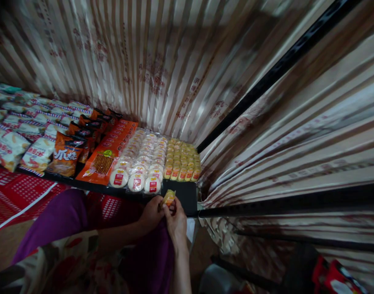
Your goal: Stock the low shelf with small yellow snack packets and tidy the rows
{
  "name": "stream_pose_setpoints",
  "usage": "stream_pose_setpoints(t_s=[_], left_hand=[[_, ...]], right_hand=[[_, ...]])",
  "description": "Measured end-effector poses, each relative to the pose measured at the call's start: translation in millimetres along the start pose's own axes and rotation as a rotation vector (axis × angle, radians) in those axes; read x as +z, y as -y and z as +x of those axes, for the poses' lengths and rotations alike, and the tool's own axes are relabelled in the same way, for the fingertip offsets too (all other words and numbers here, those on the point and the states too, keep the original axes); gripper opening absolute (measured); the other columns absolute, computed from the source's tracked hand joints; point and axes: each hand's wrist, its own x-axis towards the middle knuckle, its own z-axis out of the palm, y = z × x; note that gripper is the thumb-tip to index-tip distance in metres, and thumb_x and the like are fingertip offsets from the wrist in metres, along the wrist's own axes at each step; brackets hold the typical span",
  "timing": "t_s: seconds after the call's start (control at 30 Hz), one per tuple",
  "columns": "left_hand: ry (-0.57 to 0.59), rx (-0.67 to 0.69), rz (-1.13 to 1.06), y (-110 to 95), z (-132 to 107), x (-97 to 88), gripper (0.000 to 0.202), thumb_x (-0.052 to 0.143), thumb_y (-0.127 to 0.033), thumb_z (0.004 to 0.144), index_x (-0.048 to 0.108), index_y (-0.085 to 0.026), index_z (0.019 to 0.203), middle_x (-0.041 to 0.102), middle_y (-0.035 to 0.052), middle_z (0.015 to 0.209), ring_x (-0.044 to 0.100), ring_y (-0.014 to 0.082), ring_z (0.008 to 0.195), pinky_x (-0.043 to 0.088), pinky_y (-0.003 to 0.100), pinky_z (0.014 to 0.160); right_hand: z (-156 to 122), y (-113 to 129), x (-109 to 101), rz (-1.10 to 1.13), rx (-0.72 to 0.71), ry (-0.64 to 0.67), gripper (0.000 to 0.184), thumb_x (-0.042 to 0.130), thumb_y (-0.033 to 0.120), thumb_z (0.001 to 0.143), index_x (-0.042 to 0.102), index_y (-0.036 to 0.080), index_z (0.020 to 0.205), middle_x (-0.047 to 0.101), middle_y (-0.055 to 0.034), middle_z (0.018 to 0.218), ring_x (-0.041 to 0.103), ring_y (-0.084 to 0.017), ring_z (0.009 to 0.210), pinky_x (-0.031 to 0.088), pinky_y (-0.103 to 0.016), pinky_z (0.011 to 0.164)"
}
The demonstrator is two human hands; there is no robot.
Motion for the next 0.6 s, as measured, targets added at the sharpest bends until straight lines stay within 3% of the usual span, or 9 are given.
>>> stream_pose_setpoints(t_s=[0.3,0.47,0.6], left_hand=[[-0.006,-0.008,-0.037,1.8,6.6,6.3,0.005,0.043,-0.018,0.083,0.047,-0.019,0.083,0.056,0.0050,0.089,0.054,0.0187,0.086,0.043,0.032,0.081],[0.032,-0.057,0.012,-8.1,0.4,6.7,0.023,0.036,-0.019,0.087,0.053,-0.015,0.102,0.055,0.0120,0.102,0.056,0.0217,0.096,0.045,0.035,0.089],[0.023,-0.012,-0.062,-8.0,-14.7,12.9,0.046,0.037,-0.014,0.084,0.039,-0.011,0.130,0.048,0.0187,0.126,0.050,0.0239,0.117,0.038,0.036,0.103]], right_hand=[[6.0,-0.9,6.7,-0.094,0.000,-0.074,0.061,0.059,0.051,0.070,0.058,0.013,0.118,0.071,-0.0101,0.091,0.068,-0.022,0.077,0.055,-0.034,0.070],[7.0,-4.6,8.2,-0.110,0.058,-0.092,0.070,0.058,0.057,0.067,0.055,0.011,0.120,0.070,-0.0126,0.094,0.068,-0.024,0.079,0.054,-0.035,0.071],[7.7,-9.9,8.2,-0.063,0.085,-0.085,0.074,0.059,0.058,0.068,0.052,0.009,0.123,0.069,-0.0140,0.095,0.067,-0.024,0.081,0.054,-0.035,0.073]])
